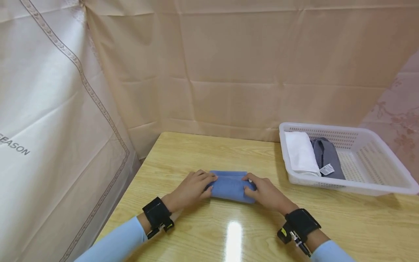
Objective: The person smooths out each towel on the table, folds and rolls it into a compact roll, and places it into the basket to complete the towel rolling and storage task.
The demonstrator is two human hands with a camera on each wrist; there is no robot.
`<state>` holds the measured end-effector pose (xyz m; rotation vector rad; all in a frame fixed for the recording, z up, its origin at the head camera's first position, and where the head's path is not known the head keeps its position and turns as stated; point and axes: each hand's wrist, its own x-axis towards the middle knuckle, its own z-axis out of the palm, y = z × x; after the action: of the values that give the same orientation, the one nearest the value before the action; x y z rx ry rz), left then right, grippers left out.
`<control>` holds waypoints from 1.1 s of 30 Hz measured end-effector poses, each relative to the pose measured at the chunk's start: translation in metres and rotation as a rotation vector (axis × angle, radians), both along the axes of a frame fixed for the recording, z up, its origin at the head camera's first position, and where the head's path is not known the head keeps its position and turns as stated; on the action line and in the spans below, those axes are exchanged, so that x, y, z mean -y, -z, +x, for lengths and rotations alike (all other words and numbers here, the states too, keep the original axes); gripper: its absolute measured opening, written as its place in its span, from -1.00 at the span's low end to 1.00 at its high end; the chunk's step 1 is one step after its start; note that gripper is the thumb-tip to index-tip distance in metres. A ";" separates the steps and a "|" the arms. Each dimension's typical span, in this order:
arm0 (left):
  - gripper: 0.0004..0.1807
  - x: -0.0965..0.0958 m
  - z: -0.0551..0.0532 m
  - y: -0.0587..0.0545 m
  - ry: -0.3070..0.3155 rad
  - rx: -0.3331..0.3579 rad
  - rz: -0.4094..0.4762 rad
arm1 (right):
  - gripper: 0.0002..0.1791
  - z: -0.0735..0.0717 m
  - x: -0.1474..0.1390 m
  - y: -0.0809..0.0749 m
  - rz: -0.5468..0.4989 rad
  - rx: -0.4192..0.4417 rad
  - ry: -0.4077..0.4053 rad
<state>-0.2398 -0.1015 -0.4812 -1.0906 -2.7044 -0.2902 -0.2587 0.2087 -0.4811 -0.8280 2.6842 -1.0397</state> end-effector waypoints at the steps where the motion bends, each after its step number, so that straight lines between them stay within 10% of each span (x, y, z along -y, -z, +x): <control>1: -0.54 0.000 0.001 0.000 0.005 -0.025 -0.023 | -0.66 0.001 0.000 0.000 -0.002 0.002 0.008; 5: -0.51 0.001 0.002 -0.001 0.013 -0.037 -0.044 | -0.71 0.006 0.001 0.003 -0.023 -0.066 0.019; 11: -0.54 0.000 0.002 -0.003 0.014 -0.014 -0.066 | -0.73 0.019 0.003 0.007 0.060 -0.483 -0.030; 19: -0.38 -0.001 0.004 -0.001 0.027 -0.089 -0.136 | -0.33 0.027 0.005 0.007 0.245 -0.715 -0.132; 24: -0.41 -0.002 0.003 -0.001 0.032 -0.053 -0.099 | -0.42 0.023 0.008 0.007 0.265 -0.671 -0.112; 33: -0.42 0.000 -0.002 -0.003 0.033 0.178 0.035 | -0.51 0.010 0.005 0.008 0.114 -0.292 -0.042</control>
<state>-0.2418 -0.1019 -0.4779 -1.1513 -2.8245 -0.4594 -0.2489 0.2033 -0.4888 -1.0835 2.9144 -0.8011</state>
